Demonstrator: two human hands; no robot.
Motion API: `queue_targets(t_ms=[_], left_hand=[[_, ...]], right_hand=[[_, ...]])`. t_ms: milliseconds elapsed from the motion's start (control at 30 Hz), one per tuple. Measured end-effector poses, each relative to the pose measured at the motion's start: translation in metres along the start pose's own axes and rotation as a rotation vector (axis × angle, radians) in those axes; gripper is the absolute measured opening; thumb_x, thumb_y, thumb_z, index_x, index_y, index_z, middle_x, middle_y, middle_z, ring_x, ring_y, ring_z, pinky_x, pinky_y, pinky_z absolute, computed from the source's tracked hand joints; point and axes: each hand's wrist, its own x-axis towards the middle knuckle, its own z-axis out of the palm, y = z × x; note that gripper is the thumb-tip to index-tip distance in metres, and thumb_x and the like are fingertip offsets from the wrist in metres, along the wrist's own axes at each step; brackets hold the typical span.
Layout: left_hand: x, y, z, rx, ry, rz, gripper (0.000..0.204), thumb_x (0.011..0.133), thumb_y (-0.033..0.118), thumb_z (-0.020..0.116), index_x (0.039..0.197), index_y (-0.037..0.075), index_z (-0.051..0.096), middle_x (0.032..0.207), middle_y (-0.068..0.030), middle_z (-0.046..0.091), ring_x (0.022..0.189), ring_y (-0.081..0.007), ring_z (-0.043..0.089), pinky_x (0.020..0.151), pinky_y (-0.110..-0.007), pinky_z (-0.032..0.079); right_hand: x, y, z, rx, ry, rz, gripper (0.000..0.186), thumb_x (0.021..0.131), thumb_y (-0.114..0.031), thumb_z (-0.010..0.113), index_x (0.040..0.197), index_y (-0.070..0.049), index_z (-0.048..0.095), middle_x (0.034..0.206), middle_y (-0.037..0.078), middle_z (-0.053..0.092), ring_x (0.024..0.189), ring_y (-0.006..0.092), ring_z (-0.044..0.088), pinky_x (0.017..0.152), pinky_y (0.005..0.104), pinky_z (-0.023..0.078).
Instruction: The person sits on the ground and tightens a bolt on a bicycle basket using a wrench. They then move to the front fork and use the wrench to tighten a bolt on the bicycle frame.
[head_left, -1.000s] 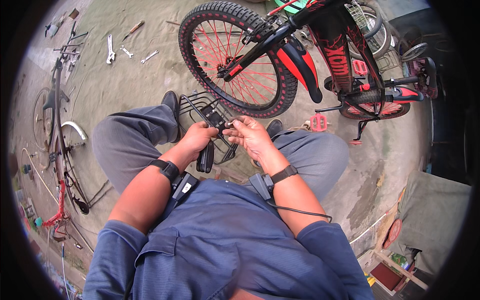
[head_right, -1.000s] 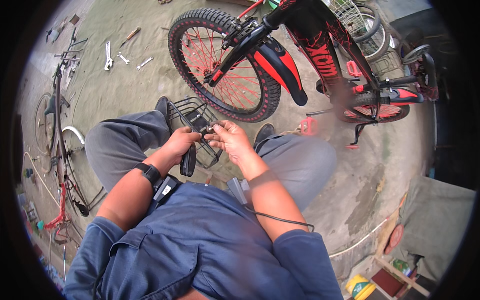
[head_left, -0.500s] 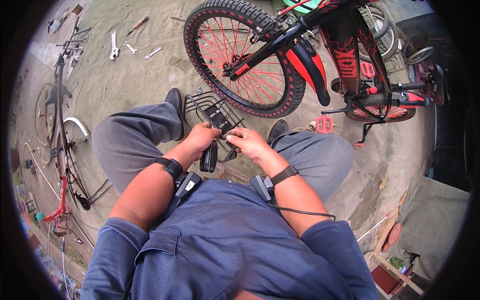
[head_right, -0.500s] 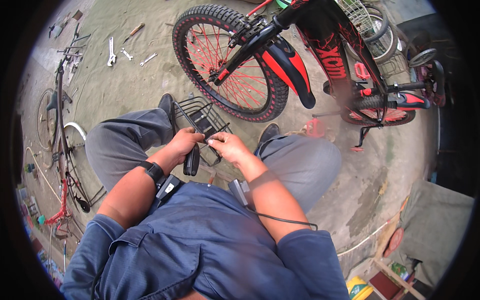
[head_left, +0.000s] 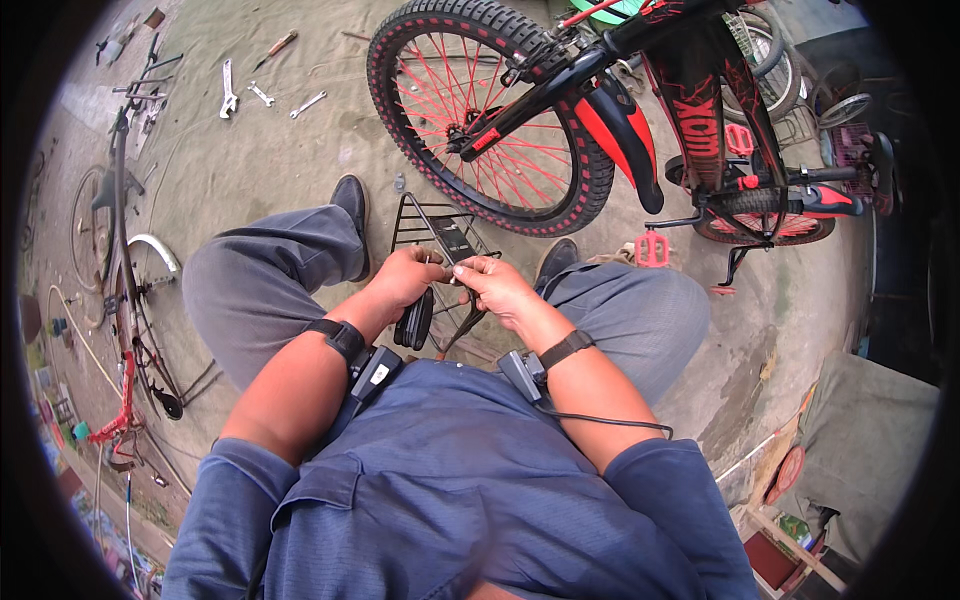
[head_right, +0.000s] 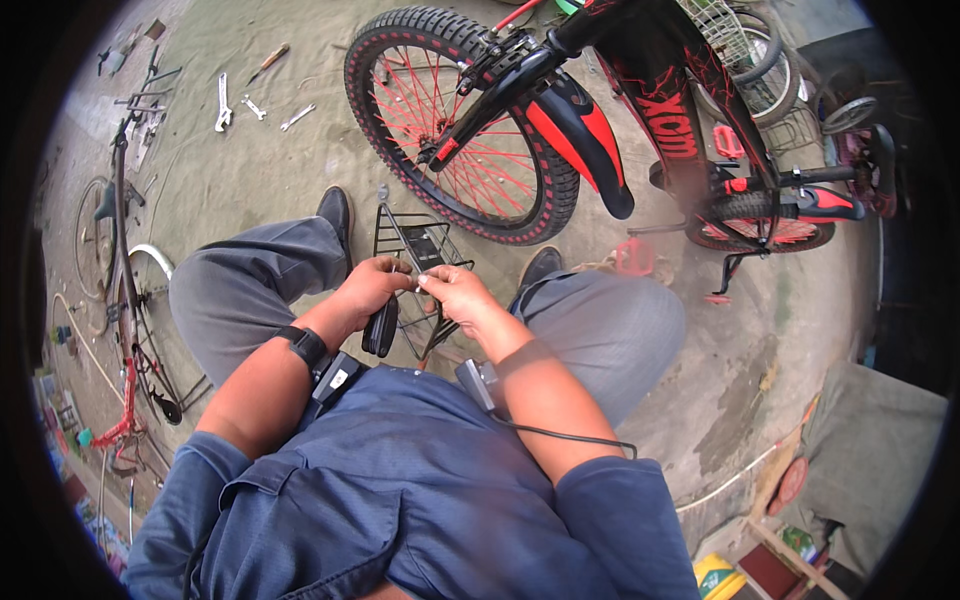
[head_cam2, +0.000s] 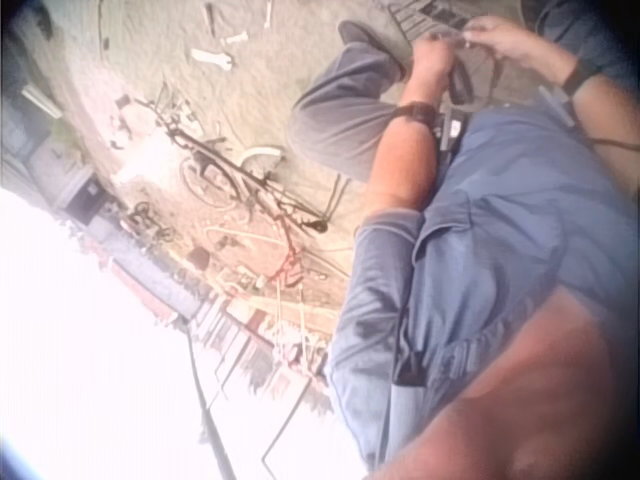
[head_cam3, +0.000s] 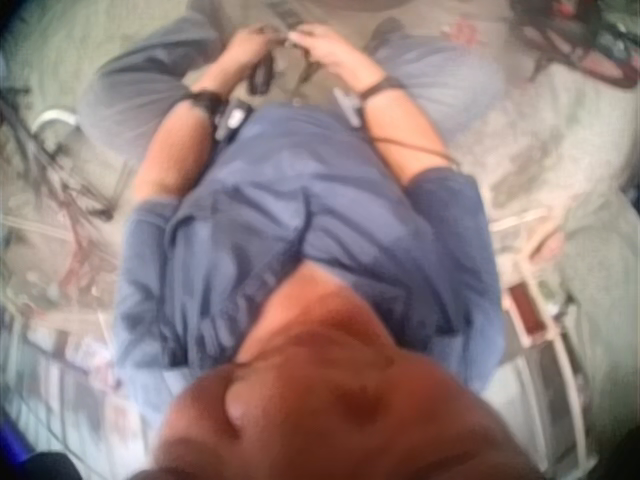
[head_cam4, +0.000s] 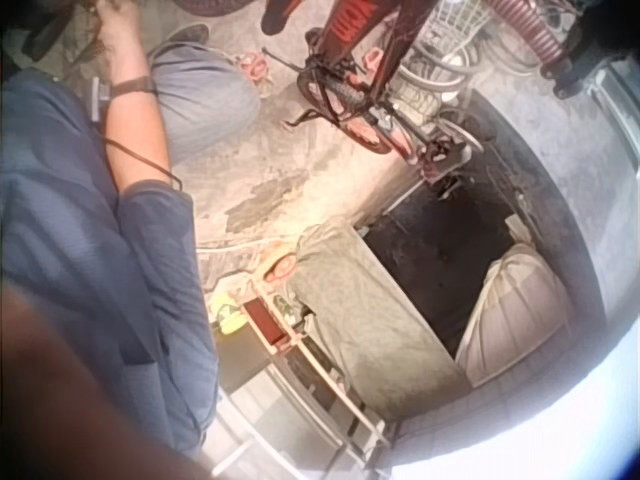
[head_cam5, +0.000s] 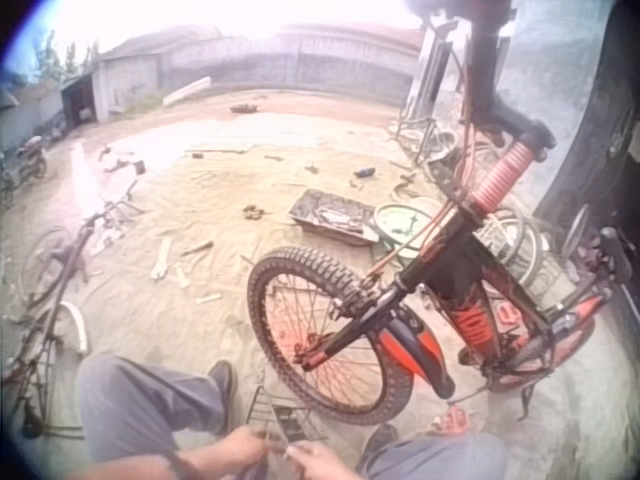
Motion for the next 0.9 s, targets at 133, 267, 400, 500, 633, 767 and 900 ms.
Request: queue_targets(t_ms=[133, 267, 400, 500, 633, 767, 900], left_hand=[[-0.0033, 0.0007, 0.0016, 0.198, -0.026, 0.118, 0.024, 0.085, 0.013, 0.076, 0.104, 0.002, 0.065, 0.084, -0.0013, 0.061, 0.075, -0.0088, 0.052, 0.062, -0.027, 0.042], [-0.0085, 0.0048, 0.0048, 0.212, -0.045, 0.163, 0.022, 0.088, 0.011, 0.076, 0.104, 0.002, 0.065, 0.081, -0.0002, 0.062, 0.07, -0.0074, 0.052, 0.059, -0.026, 0.041], [-0.0107, 0.0082, 0.0048, 0.158, -0.061, 0.15, 0.018, 0.089, 0.008, 0.074, 0.103, 0.001, 0.065, 0.085, -0.0023, 0.065, 0.075, -0.0083, 0.055, 0.064, -0.026, 0.044], [-0.0105, 0.0081, 0.0037, 0.129, -0.05, 0.224, 0.015, 0.09, 0.008, 0.074, 0.101, 0.002, 0.066, 0.083, -0.001, 0.064, 0.072, -0.0073, 0.054, 0.062, -0.026, 0.044], [-0.0098, 0.0057, 0.0049, 0.051, -0.028, 0.279, 0.013, 0.09, 0.008, 0.075, 0.098, 0.003, 0.066, 0.083, 0.0004, 0.064, 0.069, -0.0065, 0.055, 0.06, -0.025, 0.045], [-0.0097, 0.0064, 0.0041, 0.02, -0.025, 0.264, 0.013, 0.089, 0.006, 0.075, 0.097, 0.003, 0.065, 0.085, 0.0001, 0.064, 0.069, -0.0063, 0.056, 0.06, -0.025, 0.046], [-0.0082, 0.0055, 0.004, 0.057, -0.013, 0.291, 0.012, 0.089, 0.006, 0.074, 0.097, 0.003, 0.065, 0.085, 0.0002, 0.065, 0.07, -0.0059, 0.056, 0.061, -0.024, 0.047]], right_hand=[[0.0032, 0.0039, -0.0033, 0.026, 0.06, 0.019, 0.016, 0.1, -0.024, 0.068, 0.106, -0.01, 0.068, 0.089, -0.002, 0.067, 0.067, 0.0067, 0.06, 0.05, 0.0208, 0.039], [0.0049, 0.0063, -0.0065, 0.106, 0.021, 0.014, 0.013, 0.1, -0.024, 0.068, 0.1, -0.011, 0.068, 0.088, -0.003, 0.068, 0.068, 0.007, 0.059, 0.05, 0.0206, 0.041], [0.0033, 0.0061, -0.0065, 0.151, 0.008, 0.009, 0.014, 0.101, -0.026, 0.068, 0.099, -0.012, 0.068, 0.089, -0.002, 0.068, 0.067, 0.0081, 0.061, 0.05, 0.0201, 0.043], [0.0016, 0.0034, -0.0062, 0.233, 0.031, 0.014, 0.016, 0.102, -0.027, 0.065, 0.101, -0.012, 0.068, 0.089, -0.002, 0.069, 0.068, 0.01, 0.062, 0.051, 0.0218, 0.043], [0.0014, -0.0003, -0.0084, 0.281, 0.031, 0.016, 0.015, 0.103, -0.026, 0.063, 0.104, -0.012, 0.067, 0.091, -0.002, 0.07, 0.068, 0.0122, 0.064, 0.054, 0.0247, 0.045], [0.0013, -0.0004, -0.0095, 0.297, 0.027, 0.002, 0.015, 0.102, -0.026, 0.064, 0.104, -0.012, 0.067, 0.091, -0.001, 0.07, 0.069, 0.0121, 0.065, 0.054, 0.0246, 0.045], [-0.0002, -0.0015, -0.0097, 0.297, 0.001, -0.01, 0.015, 0.1, -0.026, 0.067, 0.103, -0.011, 0.067, 0.089, -0.001, 0.07, 0.069, 0.0107, 0.065, 0.053, 0.0227, 0.044]])
